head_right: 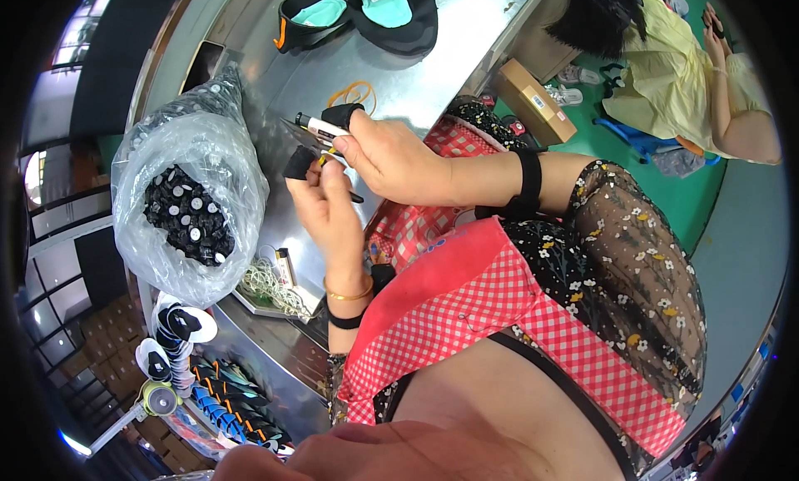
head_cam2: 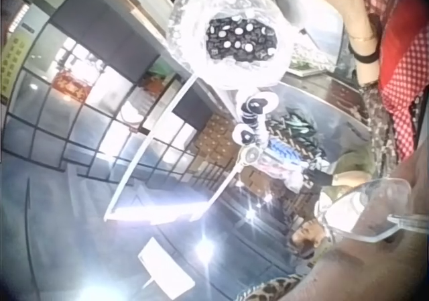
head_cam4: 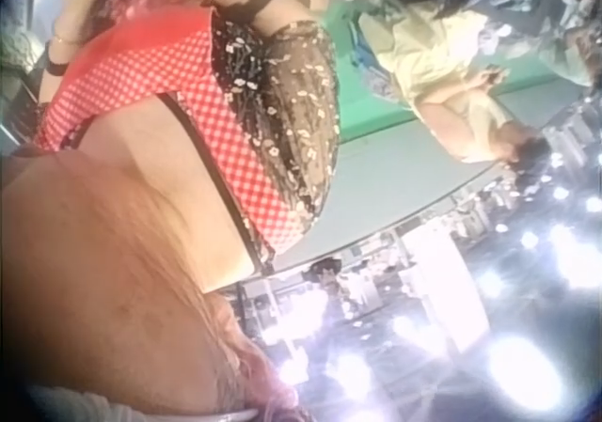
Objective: Assembling shoe components using glue and small parts at a factory workstation.
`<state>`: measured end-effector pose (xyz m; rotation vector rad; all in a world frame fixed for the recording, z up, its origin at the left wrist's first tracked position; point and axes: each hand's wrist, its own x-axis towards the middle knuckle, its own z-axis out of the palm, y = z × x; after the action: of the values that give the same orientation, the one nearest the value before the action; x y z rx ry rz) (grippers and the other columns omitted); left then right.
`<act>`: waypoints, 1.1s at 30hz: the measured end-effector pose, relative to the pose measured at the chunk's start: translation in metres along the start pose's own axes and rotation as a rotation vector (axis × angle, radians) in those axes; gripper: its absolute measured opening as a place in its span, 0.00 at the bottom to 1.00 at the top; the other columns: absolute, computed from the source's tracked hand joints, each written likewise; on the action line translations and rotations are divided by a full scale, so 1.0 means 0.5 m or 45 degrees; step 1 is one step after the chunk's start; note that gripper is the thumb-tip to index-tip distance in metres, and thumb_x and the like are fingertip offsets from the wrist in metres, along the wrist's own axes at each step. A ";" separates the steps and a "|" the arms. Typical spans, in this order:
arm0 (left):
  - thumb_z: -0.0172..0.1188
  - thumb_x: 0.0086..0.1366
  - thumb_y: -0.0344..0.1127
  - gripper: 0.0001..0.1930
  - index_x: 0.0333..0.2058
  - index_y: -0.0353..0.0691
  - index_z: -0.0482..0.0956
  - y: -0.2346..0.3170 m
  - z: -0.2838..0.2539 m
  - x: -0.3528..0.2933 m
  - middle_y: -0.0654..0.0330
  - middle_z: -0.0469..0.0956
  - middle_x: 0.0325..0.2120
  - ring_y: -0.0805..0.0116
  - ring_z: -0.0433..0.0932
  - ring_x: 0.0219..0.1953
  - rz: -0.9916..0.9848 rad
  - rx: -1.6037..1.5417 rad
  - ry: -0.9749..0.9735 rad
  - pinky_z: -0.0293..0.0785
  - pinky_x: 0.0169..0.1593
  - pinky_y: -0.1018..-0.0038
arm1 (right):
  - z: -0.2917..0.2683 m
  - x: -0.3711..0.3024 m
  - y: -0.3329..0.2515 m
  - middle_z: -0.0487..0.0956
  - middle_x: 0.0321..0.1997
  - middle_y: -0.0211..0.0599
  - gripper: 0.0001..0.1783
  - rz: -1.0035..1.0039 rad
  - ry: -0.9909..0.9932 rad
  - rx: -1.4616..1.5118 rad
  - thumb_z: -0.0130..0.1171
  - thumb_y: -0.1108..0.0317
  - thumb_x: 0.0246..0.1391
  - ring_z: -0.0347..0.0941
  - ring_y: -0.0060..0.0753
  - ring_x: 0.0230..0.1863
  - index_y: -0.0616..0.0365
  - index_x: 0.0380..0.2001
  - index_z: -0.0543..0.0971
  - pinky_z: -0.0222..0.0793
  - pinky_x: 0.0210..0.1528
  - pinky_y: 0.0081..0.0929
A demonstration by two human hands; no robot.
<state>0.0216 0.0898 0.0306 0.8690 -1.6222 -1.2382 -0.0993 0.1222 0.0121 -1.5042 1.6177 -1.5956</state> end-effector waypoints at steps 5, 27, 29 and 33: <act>0.49 0.67 0.32 0.12 0.47 0.36 0.66 0.000 -0.027 0.018 0.62 0.71 0.33 0.77 0.70 0.31 -0.134 -0.178 -0.152 0.67 0.35 0.80 | 0.001 0.000 0.004 0.70 0.18 0.51 0.11 0.000 -0.096 0.038 0.47 0.67 0.59 0.68 0.56 0.20 0.64 0.31 0.62 0.60 0.21 0.43; 0.45 0.69 0.42 0.20 0.53 0.35 0.63 -0.002 -0.001 0.006 0.57 0.68 0.49 0.68 0.70 0.49 -0.324 -0.840 -0.017 0.67 0.54 0.71 | 0.041 0.006 -0.001 0.75 0.21 0.46 0.20 -0.262 0.093 -0.084 0.58 0.60 0.52 0.73 0.48 0.18 0.67 0.37 0.67 0.68 0.18 0.36; 0.45 0.69 0.42 0.20 0.53 0.35 0.63 -0.001 -0.007 0.008 0.57 0.68 0.49 0.67 0.70 0.49 -0.333 -0.861 -0.036 0.67 0.54 0.71 | 0.042 0.004 0.003 0.75 0.20 0.46 0.20 -0.259 0.072 -0.028 0.59 0.60 0.51 0.73 0.49 0.18 0.68 0.36 0.67 0.68 0.18 0.37; 0.46 0.69 0.39 0.19 0.54 0.35 0.63 -0.001 -0.008 0.008 0.58 0.69 0.48 0.68 0.70 0.50 -0.410 -0.915 -0.053 0.67 0.54 0.71 | 0.034 0.002 0.004 0.74 0.19 0.47 0.20 -0.172 -0.034 -0.053 0.57 0.60 0.52 0.72 0.50 0.17 0.68 0.36 0.67 0.67 0.18 0.39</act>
<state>0.0240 0.0848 0.0312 0.6461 -0.9520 -1.9044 -0.0859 0.1135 0.0065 -1.6812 1.5735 -1.6142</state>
